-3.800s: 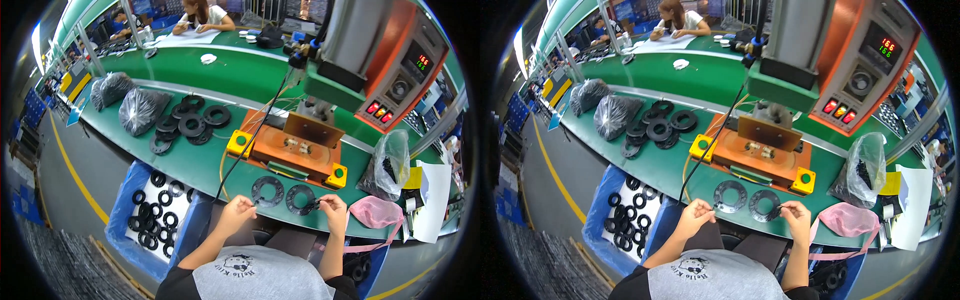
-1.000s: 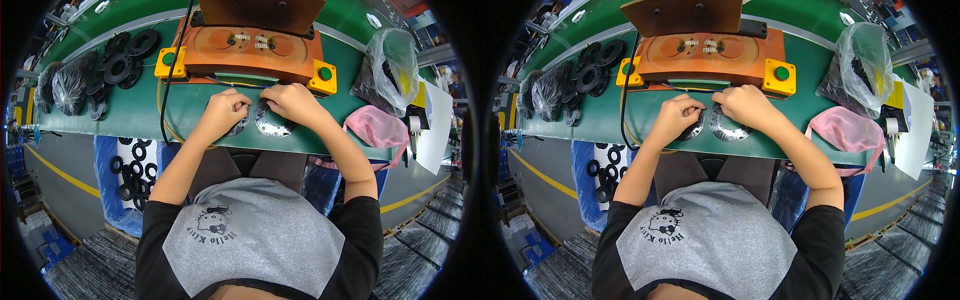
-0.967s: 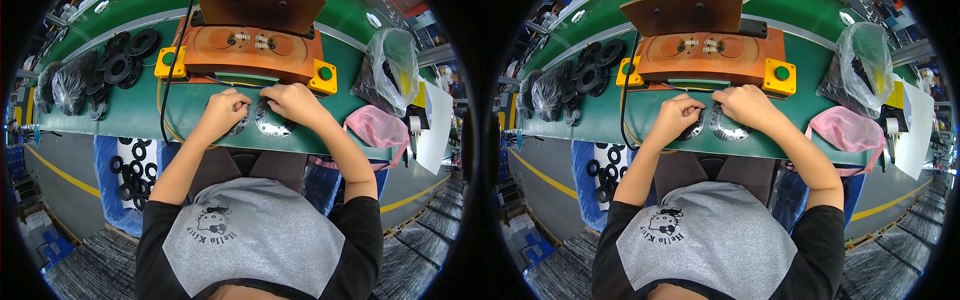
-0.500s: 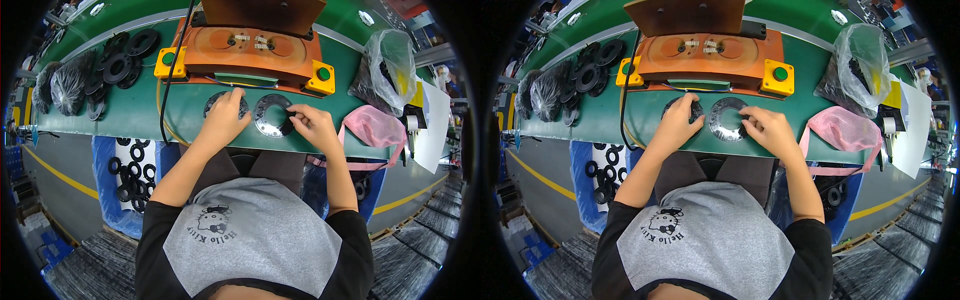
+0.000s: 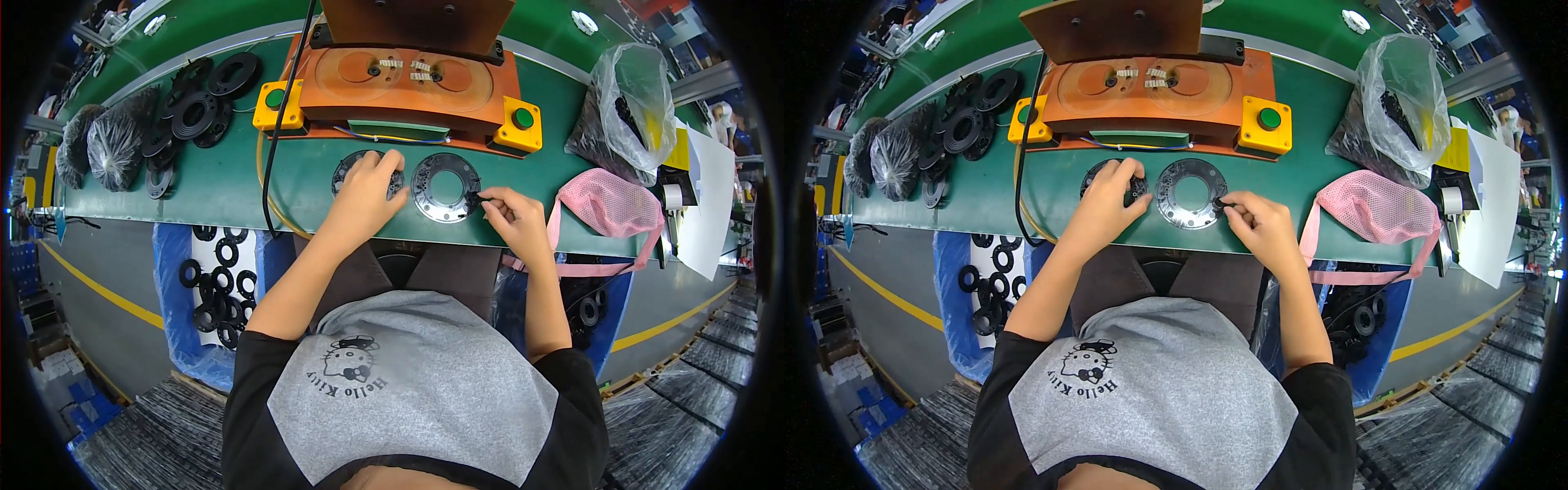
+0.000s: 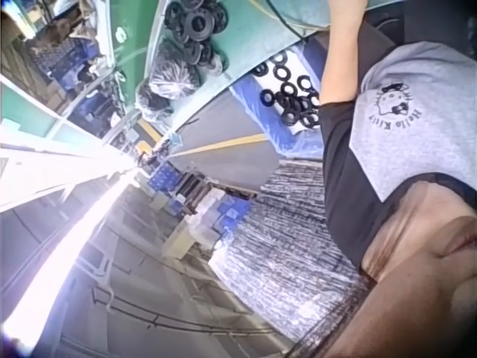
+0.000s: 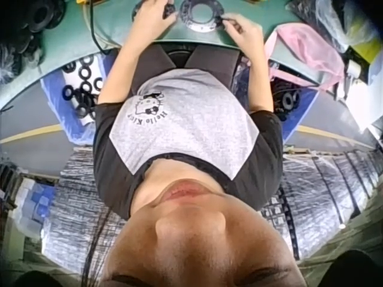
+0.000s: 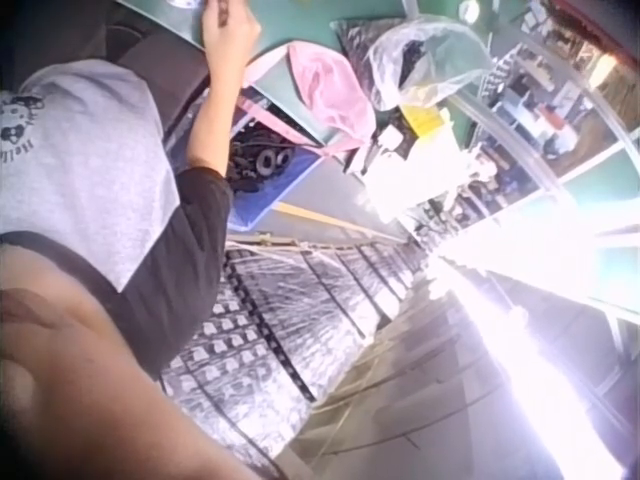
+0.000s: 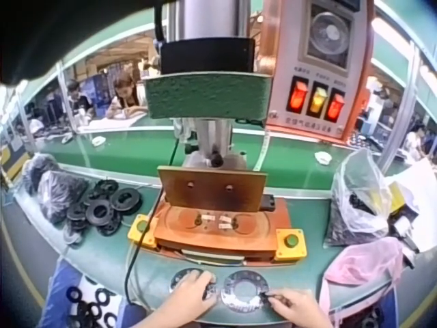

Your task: The person assembles black circular plastic components by hand using a specialized assembly jig at a factory workstation.

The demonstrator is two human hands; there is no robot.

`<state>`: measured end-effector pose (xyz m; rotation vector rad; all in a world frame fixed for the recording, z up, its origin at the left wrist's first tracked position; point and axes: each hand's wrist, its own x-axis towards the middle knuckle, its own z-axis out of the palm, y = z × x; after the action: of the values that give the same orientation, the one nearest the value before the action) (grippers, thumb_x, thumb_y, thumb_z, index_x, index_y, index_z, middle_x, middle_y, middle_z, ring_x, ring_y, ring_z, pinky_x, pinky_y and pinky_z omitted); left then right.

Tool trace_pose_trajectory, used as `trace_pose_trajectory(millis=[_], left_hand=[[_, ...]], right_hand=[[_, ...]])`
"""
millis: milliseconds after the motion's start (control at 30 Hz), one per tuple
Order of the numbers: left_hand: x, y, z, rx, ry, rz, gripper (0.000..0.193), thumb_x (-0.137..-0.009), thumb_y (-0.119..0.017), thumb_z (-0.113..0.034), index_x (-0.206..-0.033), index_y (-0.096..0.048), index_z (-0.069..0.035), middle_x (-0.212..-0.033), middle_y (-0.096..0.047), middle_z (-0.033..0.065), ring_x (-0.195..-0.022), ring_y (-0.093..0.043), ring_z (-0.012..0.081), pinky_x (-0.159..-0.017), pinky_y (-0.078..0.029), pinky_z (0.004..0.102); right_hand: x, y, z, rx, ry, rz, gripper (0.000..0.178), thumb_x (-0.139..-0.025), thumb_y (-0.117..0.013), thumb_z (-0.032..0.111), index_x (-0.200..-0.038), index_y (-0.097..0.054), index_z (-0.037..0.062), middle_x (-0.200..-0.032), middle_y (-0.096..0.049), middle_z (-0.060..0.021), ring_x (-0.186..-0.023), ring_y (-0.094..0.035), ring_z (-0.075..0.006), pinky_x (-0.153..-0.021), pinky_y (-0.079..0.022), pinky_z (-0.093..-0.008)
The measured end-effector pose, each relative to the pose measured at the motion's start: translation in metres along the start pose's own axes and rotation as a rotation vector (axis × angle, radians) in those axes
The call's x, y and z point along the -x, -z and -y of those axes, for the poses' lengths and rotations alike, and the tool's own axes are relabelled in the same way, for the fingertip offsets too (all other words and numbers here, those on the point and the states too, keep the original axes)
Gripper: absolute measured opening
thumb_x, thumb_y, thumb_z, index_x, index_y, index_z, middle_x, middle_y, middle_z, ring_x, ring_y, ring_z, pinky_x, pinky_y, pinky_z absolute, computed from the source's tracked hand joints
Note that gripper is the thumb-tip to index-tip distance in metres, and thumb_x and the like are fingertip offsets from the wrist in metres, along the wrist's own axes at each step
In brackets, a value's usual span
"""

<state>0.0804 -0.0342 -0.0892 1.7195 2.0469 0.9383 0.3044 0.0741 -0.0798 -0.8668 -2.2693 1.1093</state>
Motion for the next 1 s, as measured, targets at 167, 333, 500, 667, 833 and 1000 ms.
trace_pose_trajectory(millis=[167, 333, 500, 667, 833, 1000], left_hand=[[0.006, 0.015, -0.007, 0.080, -0.009, -0.100, 0.032, -0.073, -0.068, -0.012, -0.096, -0.048, -0.002, -0.087, -0.049, 0.0117, -0.077, -0.051, 0.0254, -0.071, -0.044, 0.0328], [0.032, 0.037, 0.003, 0.087, 0.195, -0.175, 0.025, -0.075, -0.066, -0.007, -0.093, -0.051, 0.000, -0.081, -0.047, 0.0110, -0.066, -0.050, 0.0220, -0.061, -0.043, 0.0304], [0.056, 0.038, 0.014, 0.042, 0.162, -0.150, 0.012, -0.077, -0.062, -0.003, -0.084, -0.053, 0.001, -0.080, -0.048, 0.0136, -0.062, -0.051, 0.0264, -0.058, -0.042, 0.0323], [0.065, 0.036, 0.021, 0.072, 0.134, -0.108, 0.013, -0.077, -0.061, -0.006, -0.085, -0.053, -0.001, -0.086, -0.051, 0.0153, -0.078, -0.054, 0.0362, -0.068, -0.046, 0.0408], [0.068, 0.034, 0.027, 0.098, 0.061, -0.148, 0.011, -0.078, -0.060, -0.006, -0.086, -0.055, 0.001, -0.085, -0.054, 0.0149, -0.078, -0.056, 0.0341, -0.069, -0.047, 0.0398], [0.071, 0.048, 0.024, 0.085, 0.050, -0.173, 0.010, -0.080, -0.059, -0.006, -0.086, -0.055, 0.001, -0.084, -0.055, 0.0143, -0.077, -0.057, 0.0328, -0.068, -0.047, 0.0372]], right_hand=[[0.003, -0.002, -0.003, -0.046, -0.019, -0.150, 0.017, -0.073, -0.065, 0.002, -0.089, -0.061, 0.0004, -0.067, -0.056, -0.0070, -0.054, -0.050, -0.0109, -0.049, -0.039, -0.0228], [0.004, -0.013, -0.002, 0.212, 0.148, -0.167, 0.026, -0.063, -0.074, 0.014, -0.081, -0.059, 0.0033, -0.076, -0.053, -0.0086, -0.076, -0.052, -0.0249, -0.068, -0.042, -0.0337], [0.007, -0.034, -0.006, 0.329, 0.279, -0.192, 0.020, -0.065, -0.073, 0.015, -0.076, -0.058, 0.0060, -0.074, -0.054, -0.0050, -0.071, -0.050, -0.0239, -0.063, -0.036, -0.0348], [0.021, -0.039, 0.009, 0.318, 0.211, -0.214, 0.017, -0.066, -0.072, 0.013, -0.074, -0.059, 0.0071, -0.069, -0.051, -0.0039, -0.068, -0.049, -0.0218, -0.063, -0.035, -0.0339], [0.020, -0.046, 0.003, 0.331, 0.182, -0.252, 0.013, -0.068, -0.069, 0.008, -0.076, -0.060, 0.0050, -0.065, -0.051, -0.0042, -0.063, -0.051, -0.0216, -0.059, -0.038, -0.0335], [0.020, -0.041, 0.008, 0.180, 0.036, -0.252, 0.010, -0.070, -0.067, 0.004, -0.077, -0.060, 0.0028, -0.063, -0.054, -0.0070, -0.055, -0.054, -0.0183, -0.053, -0.043, -0.0320]])
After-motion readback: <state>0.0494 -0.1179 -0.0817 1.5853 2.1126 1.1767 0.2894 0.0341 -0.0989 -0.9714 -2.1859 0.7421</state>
